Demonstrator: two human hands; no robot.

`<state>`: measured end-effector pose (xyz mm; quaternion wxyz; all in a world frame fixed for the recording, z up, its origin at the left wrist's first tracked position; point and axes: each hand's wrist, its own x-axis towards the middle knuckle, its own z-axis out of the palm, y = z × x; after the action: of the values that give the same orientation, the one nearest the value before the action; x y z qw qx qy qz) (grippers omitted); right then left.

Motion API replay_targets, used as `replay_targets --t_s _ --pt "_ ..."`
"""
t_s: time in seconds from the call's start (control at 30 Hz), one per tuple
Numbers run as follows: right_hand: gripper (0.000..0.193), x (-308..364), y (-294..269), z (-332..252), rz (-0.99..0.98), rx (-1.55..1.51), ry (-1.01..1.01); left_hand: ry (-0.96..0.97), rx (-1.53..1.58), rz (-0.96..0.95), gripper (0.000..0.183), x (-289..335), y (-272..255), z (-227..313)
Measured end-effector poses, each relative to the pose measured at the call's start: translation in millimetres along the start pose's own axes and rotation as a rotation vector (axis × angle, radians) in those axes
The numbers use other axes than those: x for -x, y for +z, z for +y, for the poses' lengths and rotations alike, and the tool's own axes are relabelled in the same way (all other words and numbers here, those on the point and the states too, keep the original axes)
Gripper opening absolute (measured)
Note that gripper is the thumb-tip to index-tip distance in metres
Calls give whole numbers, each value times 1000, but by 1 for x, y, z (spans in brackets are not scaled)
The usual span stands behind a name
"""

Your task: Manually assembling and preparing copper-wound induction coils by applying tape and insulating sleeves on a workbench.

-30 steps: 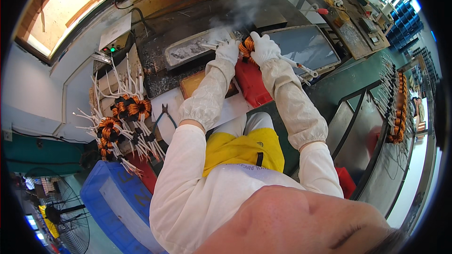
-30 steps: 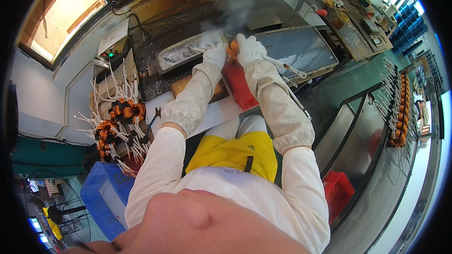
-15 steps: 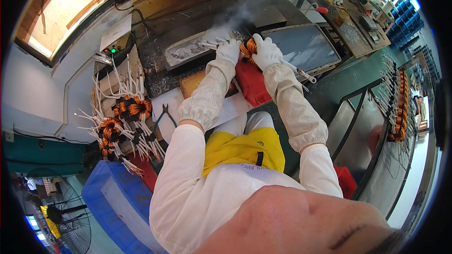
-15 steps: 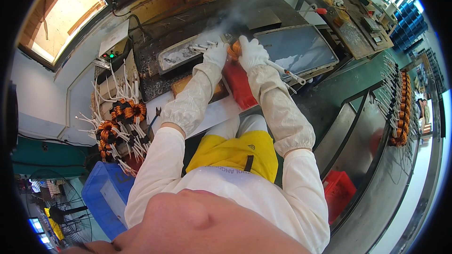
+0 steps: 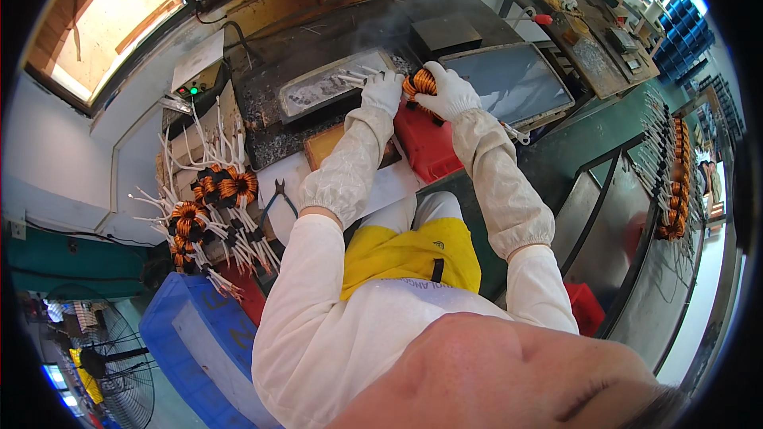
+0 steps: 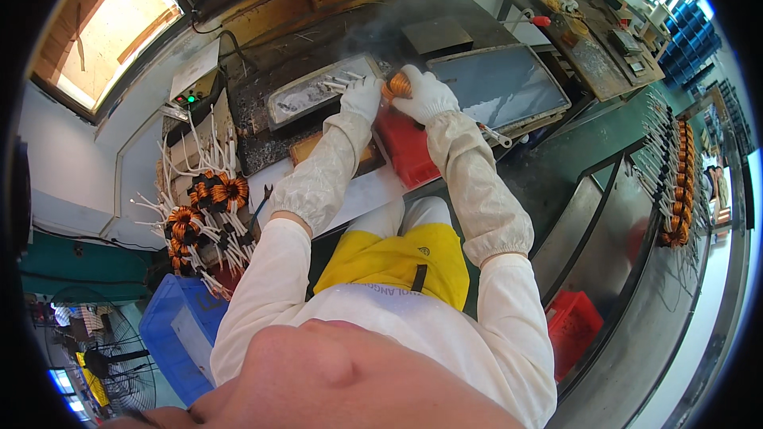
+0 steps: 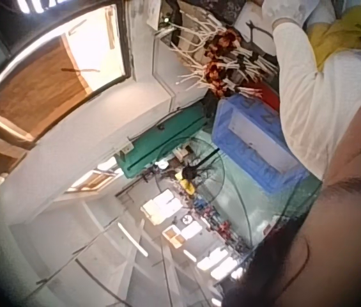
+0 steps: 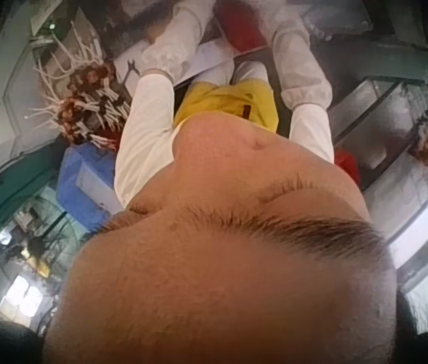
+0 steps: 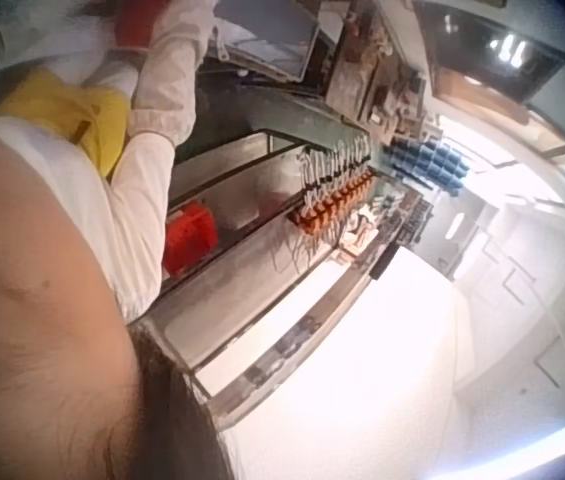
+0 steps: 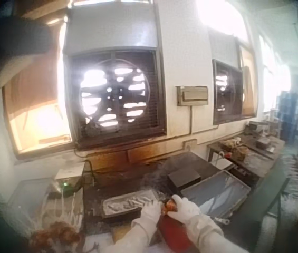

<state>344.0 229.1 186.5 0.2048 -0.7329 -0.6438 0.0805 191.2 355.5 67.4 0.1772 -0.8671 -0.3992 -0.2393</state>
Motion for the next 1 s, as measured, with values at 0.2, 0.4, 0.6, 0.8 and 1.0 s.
replay_targets --t_s 0.2,0.4,0.6,0.8,1.0 --pt "74 2 2 -2 4 -2 6 -8 29 -5 14 1 1 -1" --pt "74 4 3 -3 12 -3 1 -21 46 2 15 1 4 0" --pt "73 2 5 -1 15 6 10 -19 26 46 15 2 1 2" --pt "72 3 5 -2 36 -2 -2 -90 84 328 29 24 -29 21" --pt "69 15 5 2 116 -99 -42 -62 478 170 42 102 -71 66"
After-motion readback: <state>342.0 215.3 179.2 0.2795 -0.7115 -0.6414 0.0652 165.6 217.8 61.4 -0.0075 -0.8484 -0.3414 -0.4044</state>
